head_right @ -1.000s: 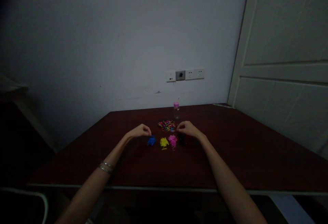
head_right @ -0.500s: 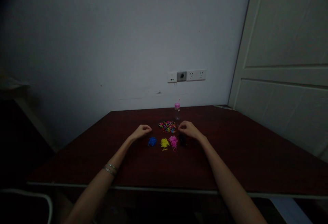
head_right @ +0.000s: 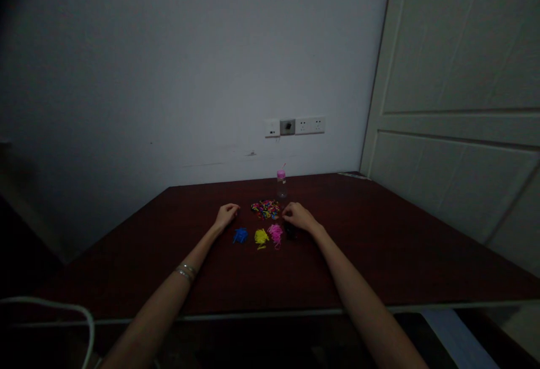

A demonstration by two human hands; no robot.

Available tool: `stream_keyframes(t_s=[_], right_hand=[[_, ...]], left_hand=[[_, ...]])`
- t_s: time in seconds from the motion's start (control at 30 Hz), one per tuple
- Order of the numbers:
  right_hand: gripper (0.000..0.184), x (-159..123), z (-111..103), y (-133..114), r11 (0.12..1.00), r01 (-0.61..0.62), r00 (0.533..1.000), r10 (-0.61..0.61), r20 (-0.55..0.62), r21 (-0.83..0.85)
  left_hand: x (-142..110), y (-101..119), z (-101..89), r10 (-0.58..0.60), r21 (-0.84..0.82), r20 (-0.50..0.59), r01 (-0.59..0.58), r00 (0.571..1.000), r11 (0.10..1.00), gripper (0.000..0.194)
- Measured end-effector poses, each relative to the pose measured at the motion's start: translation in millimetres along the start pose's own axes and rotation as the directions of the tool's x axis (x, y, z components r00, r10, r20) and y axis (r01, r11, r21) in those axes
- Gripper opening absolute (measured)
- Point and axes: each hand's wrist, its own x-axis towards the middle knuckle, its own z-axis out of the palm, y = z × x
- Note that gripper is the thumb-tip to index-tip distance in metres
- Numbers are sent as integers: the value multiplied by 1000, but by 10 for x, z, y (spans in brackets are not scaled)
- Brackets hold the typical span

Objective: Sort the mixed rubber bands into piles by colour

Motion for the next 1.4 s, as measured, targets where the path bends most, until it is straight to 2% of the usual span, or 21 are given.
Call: stream_keyframes(t_s=[0.27, 0.57, 0.73, 0.93, 1.4], right_hand=[[19, 139, 66, -6, 997, 73, 996, -74, 43, 10], [18, 202, 100, -10, 997, 75, 995, -74, 61, -3], [15, 216, 119, 3, 996, 63, 998, -62, 32, -57], [13, 213, 98, -42, 995, 100, 993, -99, 60, -29], [11, 231, 87, -19, 989, 129, 992, -129, 10, -72]], left_hand=[[43, -43, -4, 68, 67, -6, -67, 998, 995, 26], [95, -67, 11, 60, 81, -1, -59, 998, 995, 27], [130, -122, 17, 87, 82, 18, -88, 996, 993, 28], [100, -98, 23, 94, 87, 31, -96, 995, 992, 34], [95, -106, 23, 119, 71, 52, -122, 992, 990, 34]])
